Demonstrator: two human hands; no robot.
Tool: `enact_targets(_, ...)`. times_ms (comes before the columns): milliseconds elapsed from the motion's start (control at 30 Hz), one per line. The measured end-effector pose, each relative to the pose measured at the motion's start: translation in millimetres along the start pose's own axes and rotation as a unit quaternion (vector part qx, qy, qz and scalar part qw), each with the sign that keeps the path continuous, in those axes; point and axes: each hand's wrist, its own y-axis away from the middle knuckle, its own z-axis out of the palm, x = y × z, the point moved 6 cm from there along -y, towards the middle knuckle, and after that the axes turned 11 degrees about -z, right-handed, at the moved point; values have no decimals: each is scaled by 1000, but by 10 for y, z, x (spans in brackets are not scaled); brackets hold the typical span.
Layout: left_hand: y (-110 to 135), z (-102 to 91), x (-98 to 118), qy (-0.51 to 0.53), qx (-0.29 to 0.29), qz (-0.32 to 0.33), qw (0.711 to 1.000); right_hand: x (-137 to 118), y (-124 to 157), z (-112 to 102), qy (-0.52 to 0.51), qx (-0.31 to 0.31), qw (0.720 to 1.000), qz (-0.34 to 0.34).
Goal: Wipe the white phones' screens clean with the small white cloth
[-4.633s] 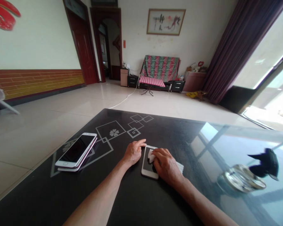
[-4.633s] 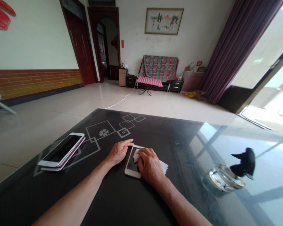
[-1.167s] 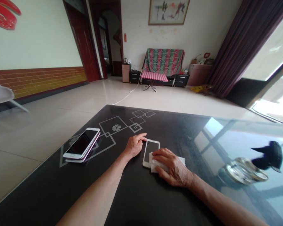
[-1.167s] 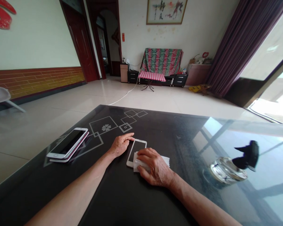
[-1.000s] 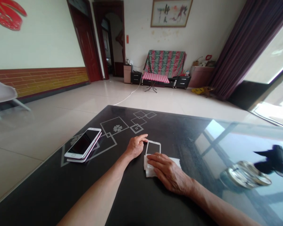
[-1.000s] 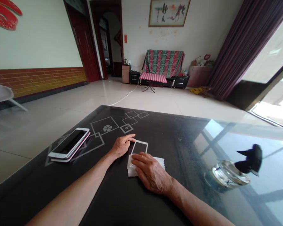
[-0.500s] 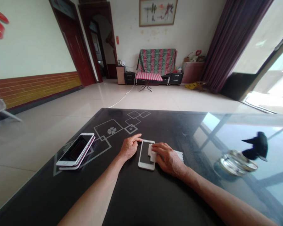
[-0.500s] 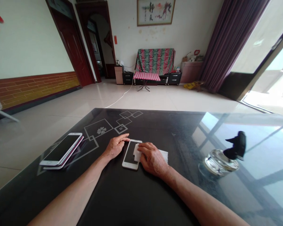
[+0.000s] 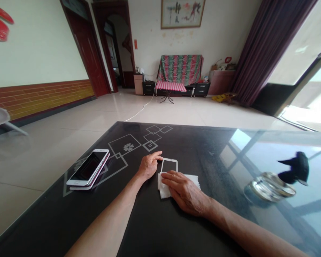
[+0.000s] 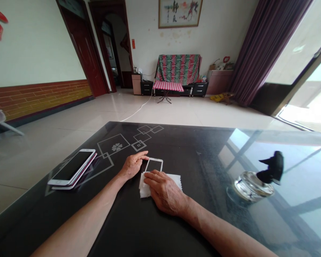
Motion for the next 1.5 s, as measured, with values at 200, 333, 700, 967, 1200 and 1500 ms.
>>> enact_targets(200,-4,9,-22,1,4,5,1000,298,90,-50,35,37,998,42)
enact_targets(333,-2,9,-19,8,3,-1,1000,470,156,-64,82,56,991,90)
enact_targets(700,-3,0,-3,14,2,-16,1000,331,111,-103,35,87,991,92)
enact_targets(967,0,0,1,15,-5,-17,1000,101,29,-44,3,20,1000,17)
enact_targets(1200,-11,8,-23,18,-4,-15,1000,446,72,12,48,2,996,77)
enact_targets(1500,-7,-2,-27,19,-6,-21,1000,335,40,-21,20,25,999,38)
